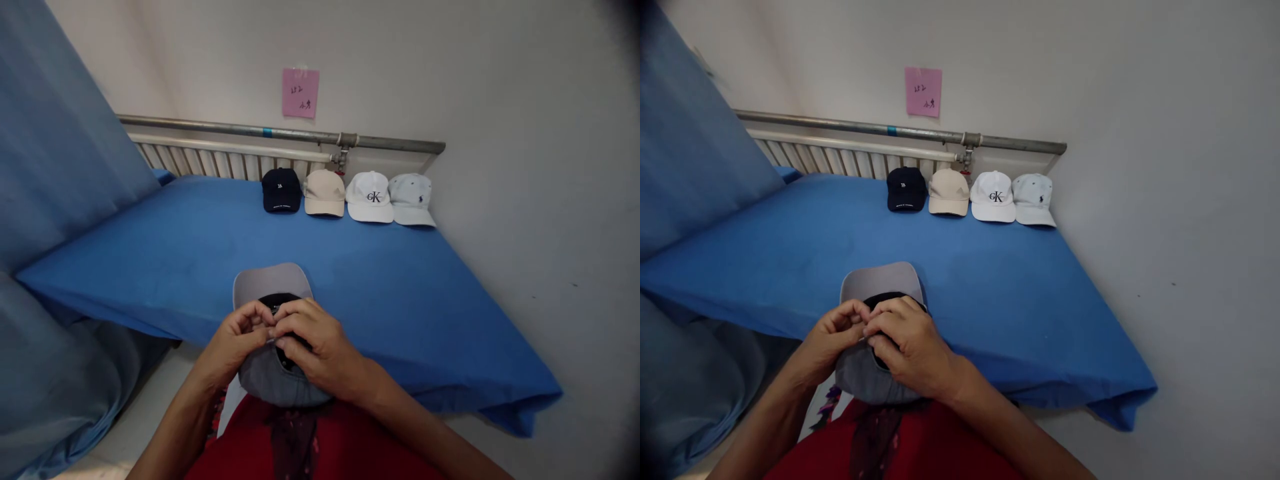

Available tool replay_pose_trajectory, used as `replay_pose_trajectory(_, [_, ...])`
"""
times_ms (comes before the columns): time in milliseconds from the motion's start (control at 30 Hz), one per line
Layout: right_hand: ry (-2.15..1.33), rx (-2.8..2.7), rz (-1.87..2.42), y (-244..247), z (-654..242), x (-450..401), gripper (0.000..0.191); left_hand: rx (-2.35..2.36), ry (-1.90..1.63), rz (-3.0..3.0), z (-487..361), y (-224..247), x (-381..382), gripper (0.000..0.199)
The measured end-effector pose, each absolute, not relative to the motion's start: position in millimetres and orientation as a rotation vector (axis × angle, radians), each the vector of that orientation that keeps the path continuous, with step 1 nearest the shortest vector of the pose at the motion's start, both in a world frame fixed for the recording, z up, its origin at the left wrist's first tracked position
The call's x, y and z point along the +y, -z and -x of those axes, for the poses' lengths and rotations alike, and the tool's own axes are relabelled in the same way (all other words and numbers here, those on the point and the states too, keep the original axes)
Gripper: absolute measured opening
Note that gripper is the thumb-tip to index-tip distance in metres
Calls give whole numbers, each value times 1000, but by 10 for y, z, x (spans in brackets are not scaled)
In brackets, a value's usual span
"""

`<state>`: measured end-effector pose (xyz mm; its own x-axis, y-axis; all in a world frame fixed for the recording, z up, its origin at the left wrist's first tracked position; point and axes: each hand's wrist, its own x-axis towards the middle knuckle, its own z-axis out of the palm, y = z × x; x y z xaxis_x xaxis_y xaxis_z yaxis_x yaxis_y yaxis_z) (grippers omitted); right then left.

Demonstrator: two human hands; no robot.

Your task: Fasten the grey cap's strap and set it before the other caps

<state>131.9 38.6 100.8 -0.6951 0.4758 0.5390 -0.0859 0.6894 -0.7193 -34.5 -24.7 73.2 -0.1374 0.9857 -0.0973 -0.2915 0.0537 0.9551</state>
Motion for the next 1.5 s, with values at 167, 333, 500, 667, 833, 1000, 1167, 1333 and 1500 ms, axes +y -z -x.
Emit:
replay_pose_trajectory(167, [-1486,-1863,432,-1026,-1362,430,3,1131,-1348,-886,341,-778,-261,23])
replay_pose_trajectory(333, [-1894,-1578,589,-970,-1401,497,10,1067,-1248,-957,428,-779,-288,18])
replay_pose_trajectory(500, [-2001,-1530,620,-943,-1421,492,12,1164,-1062,-1046,457,-816,-271,21])
replay_pose_trajectory(667, [-1932,-1621,683,-923,-1422,455,12,1220,-986,-1043,440,-818,-266,19])
replay_pose_trajectory(833, [-1821,-1695,698,-871,-1416,425,7,1215,-1046,-979,436,-783,-268,18])
replay_pose_trajectory(1000, [-1581,-1861,671,-866,-1430,415,4,1191,-1072,-958,413,-803,-247,17])
replay_pose_trajectory(1167, [-1665,-1859,694,-901,-1420,420,4,1194,-1074,-978,412,-811,-253,15])
replay_pose_trajectory(1333, [-1880,-1772,728,-929,-1417,436,6,1193,-1064,-982,414,-810,-269,15])
replay_pose_trajectory(1500, [-1960,-1755,753,-951,-1420,461,8,1192,-1058,-966,395,-834,-259,15])
